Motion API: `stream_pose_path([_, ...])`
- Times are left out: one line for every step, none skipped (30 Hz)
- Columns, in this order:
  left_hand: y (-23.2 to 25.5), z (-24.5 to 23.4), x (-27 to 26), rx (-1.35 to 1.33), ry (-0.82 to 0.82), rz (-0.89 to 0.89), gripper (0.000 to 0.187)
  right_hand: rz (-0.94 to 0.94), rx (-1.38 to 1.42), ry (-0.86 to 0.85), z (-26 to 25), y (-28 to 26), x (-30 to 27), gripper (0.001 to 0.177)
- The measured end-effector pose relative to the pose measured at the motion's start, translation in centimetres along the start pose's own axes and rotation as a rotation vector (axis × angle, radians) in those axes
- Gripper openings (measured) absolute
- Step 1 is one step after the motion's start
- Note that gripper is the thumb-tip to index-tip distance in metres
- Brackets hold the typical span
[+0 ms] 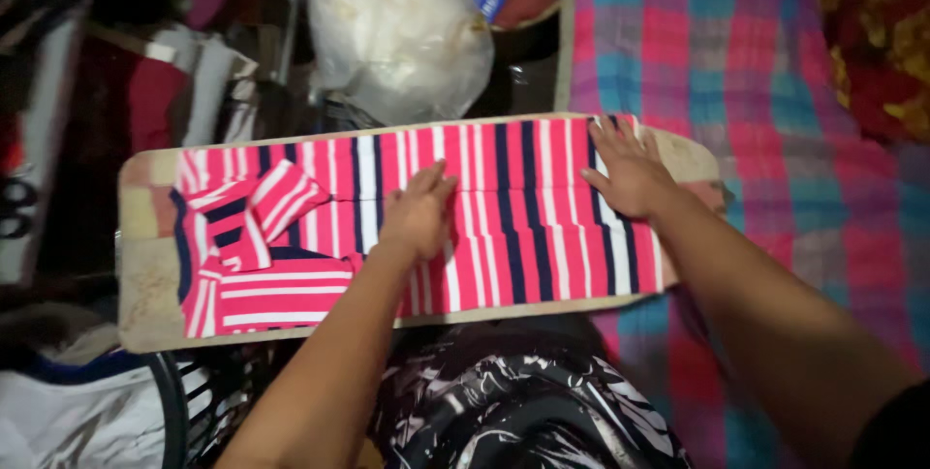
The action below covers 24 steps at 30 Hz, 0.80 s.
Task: The person folds a striped t-shirt and then a white t-shirt on a board.
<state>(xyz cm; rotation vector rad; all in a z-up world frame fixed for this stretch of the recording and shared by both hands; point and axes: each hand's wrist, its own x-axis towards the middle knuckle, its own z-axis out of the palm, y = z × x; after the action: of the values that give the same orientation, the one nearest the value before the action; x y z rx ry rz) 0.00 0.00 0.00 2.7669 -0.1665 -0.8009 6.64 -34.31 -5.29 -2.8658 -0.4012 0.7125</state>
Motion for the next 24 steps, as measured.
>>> stream_pose_path([0.2, -0.4, 0.0, -0.003, 0.009, -0.012, 0.067, -0.015, -0.005, 0.003, -0.1, 0.0, 0.0, 0.083])
stream_pose_path([0.4, -0.9, 0.0, -0.026, -0.018, -0.014, 0.067, 0.005, 0.009, 0.003, -0.2, 0.0, 0.1, 0.083])
stream_pose_path([0.4, -1.1, -0.2, -0.048, -0.051, -0.017, 0.066, 0.025, 0.027, -0.002, 0.0, 0.0, 0.0, 0.084])
stream_pose_path([0.2, -1.4, -0.4, -0.051, -0.047, -0.030, 0.066, 0.011, 0.025, -0.004, 0.1, -0.1, 0.1, 0.084])
stream_pose_path([0.0, -1.5, -0.6, -0.083, -0.039, -0.011, 0.064, 0.009, 0.017, 0.009, 0.2, 0.0, 0.2, 0.084])
stream_pose_path([-0.2, -1.5, -0.6, -0.114, -0.031, 0.008, 0.063, 0.007, 0.010, 0.022, 0.2, 0.1, 0.2, 0.084])
stream_pose_path([-0.3, -1.4, -0.5, -0.121, -0.025, -0.004, 0.063, -0.007, 0.004, 0.019, 0.3, 0.2, 0.2, 0.084])
stream_pose_path([-0.4, -1.3, -0.3, -0.105, -0.024, 0.016, 0.062, -0.017, 0.019, 0.035, 0.3, 0.3, 0.1, 0.083])
stream_pose_path([-0.6, -1.1, -0.2, -0.089, -0.022, 0.038, 0.062, -0.025, 0.033, 0.053, 0.2, 0.3, 0.1, 0.082])
stream_pose_path([-0.9, -0.9, -0.2, -0.095, -0.016, 0.028, 0.062, -0.036, 0.027, 0.052, 0.2, 0.2, 0.1, 0.082])
stream_pose_path([-1.1, -0.5, -0.2, -0.122, 0.048, 0.048, 0.054, -0.028, 0.025, 0.049, 0.1, 0.2, 0.0, 0.082])
stream_pose_path([-1.3, -0.3, -0.2, -0.149, 0.112, 0.066, 0.047, -0.019, 0.022, 0.047, 0.0, 0.1, 0.1, 0.081])
stream_pose_path([-1.7, -0.2, -0.4, -0.153, 0.115, 0.059, 0.047, -0.026, 0.018, 0.045, -0.1, -0.1, 0.1, 0.081])
stream_pose_path([-2.2, -0.1, -0.6, -0.157, 0.139, 0.046, 0.046, -0.005, -0.002, 0.036, -0.2, -0.4, 0.1, 0.080])
stream_pose_path([-2.5, -0.1, -0.7, -0.166, 0.166, 0.034, 0.045, 0.018, -0.029, 0.029, -0.5, -0.6, 0.2, 0.079])
stream_pose_path([-3.0, -0.1, -0.8, -0.174, 0.172, 0.030, 0.045, 0.012, -0.038, 0.029, -0.6, -1.0, 0.2, 0.079])
stream_pose_path([-3.6, -0.3, -1.0, -0.173, 0.204, 0.000, 0.048, 0.028, -0.010, 0.053, -0.6, -1.5, 0.0, 0.077])
stream_pose_path([-4.2, -0.4, -1.1, -0.172, 0.236, -0.030, 0.050, 0.043, 0.019, 0.078, -0.6, -2.2, 0.1, 0.074])
stream_pose_path([-4.8, -0.6, -1.1, -0.179, 0.237, -0.028, 0.050, 0.045, 0.012, 0.076, -0.5, -3.1, 0.4, 0.074])
stream_pose_path([-5.6, -0.9, -1.0, -0.169, 0.245, -0.079, 0.053, -0.009, 0.060, 0.110, -0.2, -4.2, 0.8, 0.074])
stream_pose_path([-6.4, -1.1, -1.0, -0.158, 0.253, -0.130, 0.056, -0.062, 0.109, 0.144, 0.1, -5.5, 1.1, 0.074])
stream_pose_path([-7.2, -1.2, -1.1, -0.165, 0.253, -0.127, 0.056, -0.115, 0.079, 0.169, 0.5, -7.0, 1.4, 0.071])
stream_pose_path([-8.1, -1.3, -1.2, -0.159, 0.291, -0.145, 0.054, -0.168, 0.050, 0.194, 0.8, -8.7, 1.7, 0.068])
stream_pose_path([-9.0, -1.4, -1.2, -0.153, 0.329, -0.163, 0.052, -0.196, 0.102, 0.172, 0.9, -10.4, 1.9, 0.067])
